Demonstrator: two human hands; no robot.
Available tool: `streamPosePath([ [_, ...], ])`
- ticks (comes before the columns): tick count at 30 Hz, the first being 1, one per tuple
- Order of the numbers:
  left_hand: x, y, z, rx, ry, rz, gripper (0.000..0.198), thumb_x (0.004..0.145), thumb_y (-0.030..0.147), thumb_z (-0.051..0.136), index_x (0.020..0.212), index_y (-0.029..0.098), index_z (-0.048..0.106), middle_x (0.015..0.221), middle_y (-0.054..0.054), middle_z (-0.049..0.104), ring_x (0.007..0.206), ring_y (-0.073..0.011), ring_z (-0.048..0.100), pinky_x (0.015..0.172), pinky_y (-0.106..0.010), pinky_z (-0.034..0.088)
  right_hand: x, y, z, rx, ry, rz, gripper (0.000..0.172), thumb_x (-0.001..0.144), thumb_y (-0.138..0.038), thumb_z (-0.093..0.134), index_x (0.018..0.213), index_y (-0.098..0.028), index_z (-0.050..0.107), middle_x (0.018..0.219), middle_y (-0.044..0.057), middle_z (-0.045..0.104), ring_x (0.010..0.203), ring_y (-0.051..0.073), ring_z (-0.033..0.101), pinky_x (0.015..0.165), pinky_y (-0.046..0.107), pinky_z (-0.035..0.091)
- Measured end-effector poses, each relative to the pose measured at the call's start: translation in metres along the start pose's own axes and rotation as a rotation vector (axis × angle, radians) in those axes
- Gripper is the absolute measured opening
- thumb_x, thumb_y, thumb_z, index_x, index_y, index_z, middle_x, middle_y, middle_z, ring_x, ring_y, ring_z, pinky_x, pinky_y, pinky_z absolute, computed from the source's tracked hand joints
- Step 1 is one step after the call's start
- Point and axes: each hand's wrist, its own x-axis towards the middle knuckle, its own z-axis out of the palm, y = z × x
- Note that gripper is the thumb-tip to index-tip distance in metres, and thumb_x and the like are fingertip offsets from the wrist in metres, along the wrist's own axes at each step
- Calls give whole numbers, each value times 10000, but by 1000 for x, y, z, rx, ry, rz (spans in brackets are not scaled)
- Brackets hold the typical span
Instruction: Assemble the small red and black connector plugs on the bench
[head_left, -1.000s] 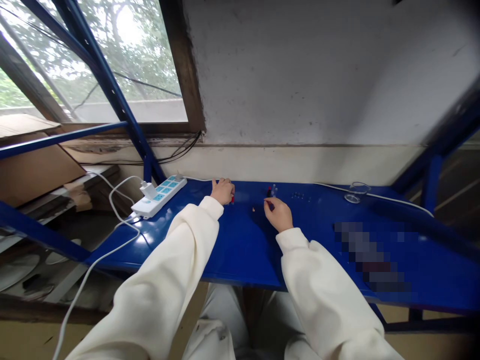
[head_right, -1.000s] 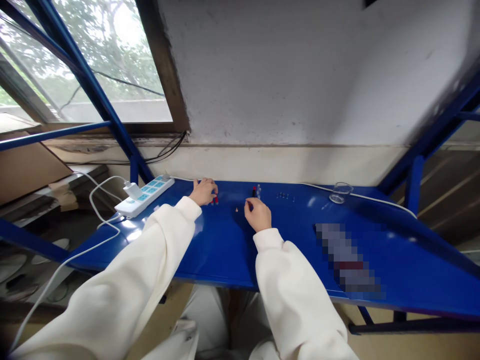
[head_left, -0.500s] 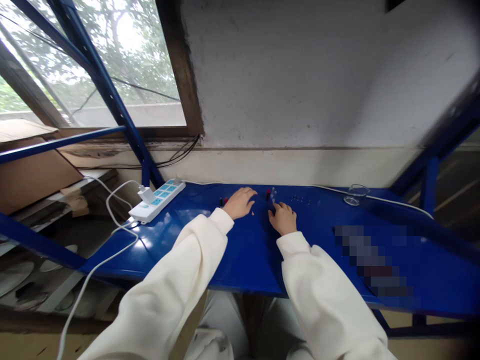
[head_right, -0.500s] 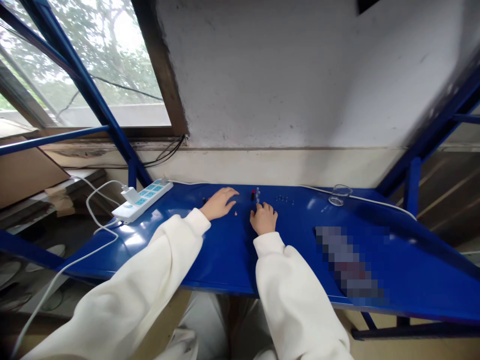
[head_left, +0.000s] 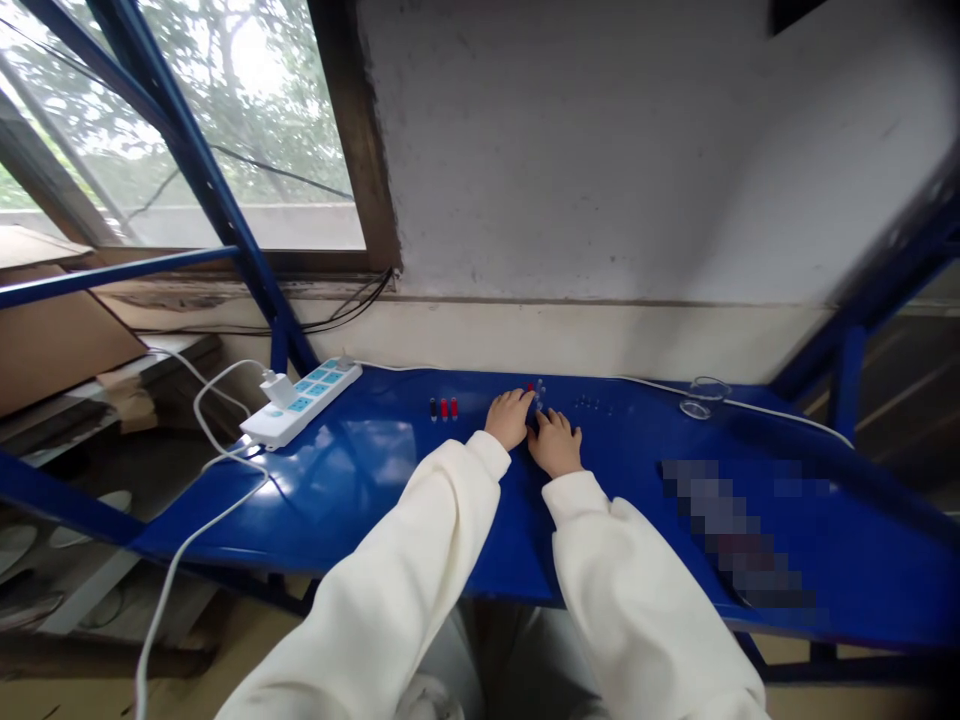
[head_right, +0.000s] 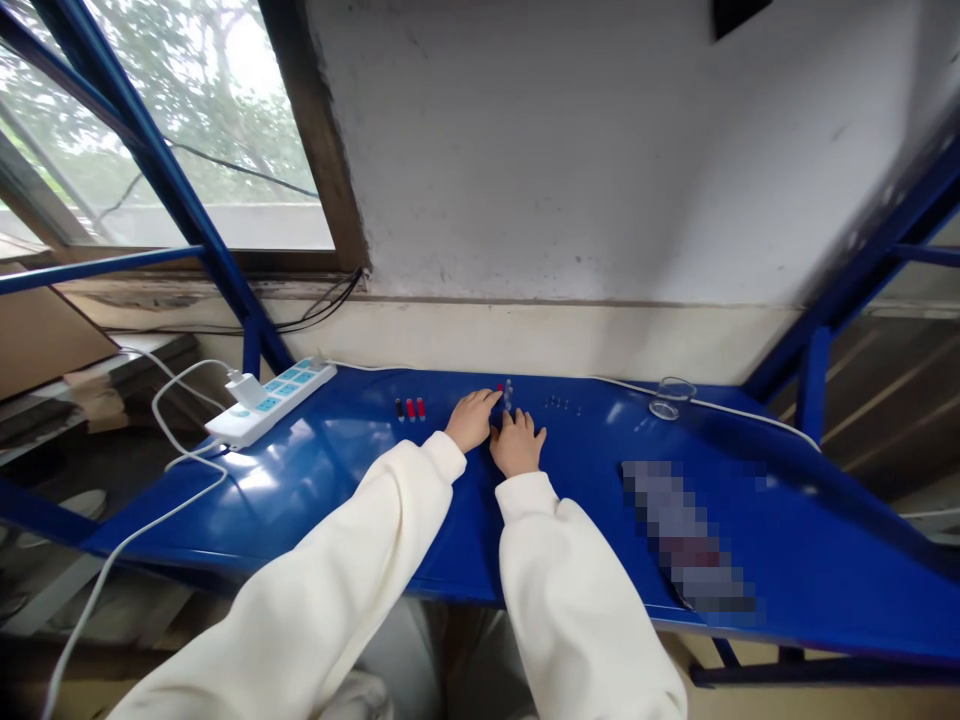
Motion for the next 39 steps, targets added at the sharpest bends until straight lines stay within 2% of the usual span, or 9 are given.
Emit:
streamPosePath([
  [4,6,0,0,-43,80,-104,262,777,143,430,1024,187,506,1001,-75,555,960,-181,498,832,-317,381,3,-1,2,-6,-23,-1,476,849,-358,283,1284,-178,356,1367,110,291,1266,246,176,970,537,135],
  [10,10,-2,2,-153,138,-154,93,756,155,485,826,176,542,879,-60,576,822,-168,531,719,-289,405,6,-1,5,-8,-52,-9,501,864,-379,225,1314,-176,307,1393,105,237,1288,234,123,978,554,91],
  [14,-1,0,-6,-197,207,-156,66,757,165,477,769,179,541,826,-52,577,752,-157,534,667,-278,407,8,-1,7,-8,-47,-15,498,863,-373,223,1318,-183,300,1395,93,235,1289,227,125,978,563,81],
  [18,-23,3,-12,-314,321,-161,40,730,173,490,751,184,521,780,-23,565,690,-123,520,654,-252,408,9,-1,8,-8,-29,-28,498,862,-384,220,1310,-185,312,1389,93,247,1281,228,148,971,571,86],
  [22,-43,6,-10,-510,433,-253,49,697,184,505,745,174,497,690,11,537,559,-79,477,605,-224,410,10,-1,8,-14,-29,-33,493,858,-363,241,1308,-174,311,1385,96,256,1275,226,166,974,566,92],
  [27,-52,7,-7,-693,486,-317,118,694,206,520,805,166,511,681,18,522,514,-50,448,571,-199,409,9,1,9,6,-1,-39,461,866,-373,257,1282,-196,347,1359,90,310,1257,227,203,969,563,110],
  [30,-50,2,-5,-771,516,-371,109,706,237,522,781,158,525,692,7,533,513,-48,451,557,-198,413,5,-1,6,38,48,-89,396,867,-344,286,1210,-205,425,1287,92,405,1209,219,285,953,530,180],
  [34,-45,-8,3,-922,567,-461,152,704,275,538,789,148,529,699,-4,544,537,-59,494,547,-204,437,-2,-5,-3,162,162,-162,281,847,-256,323,1016,-167,529,1060,107,540,996,199,467,850,380,343],
  [39,-42,-14,8,-1064,558,-535,194,690,295,560,805,140,535,702,-11,568,487,-56,504,474,-189,426,-1,-7,-9,455,367,-187,277,849,-209,248,968,-136,486,921,109,561,862,172,518,765,280,385],
])
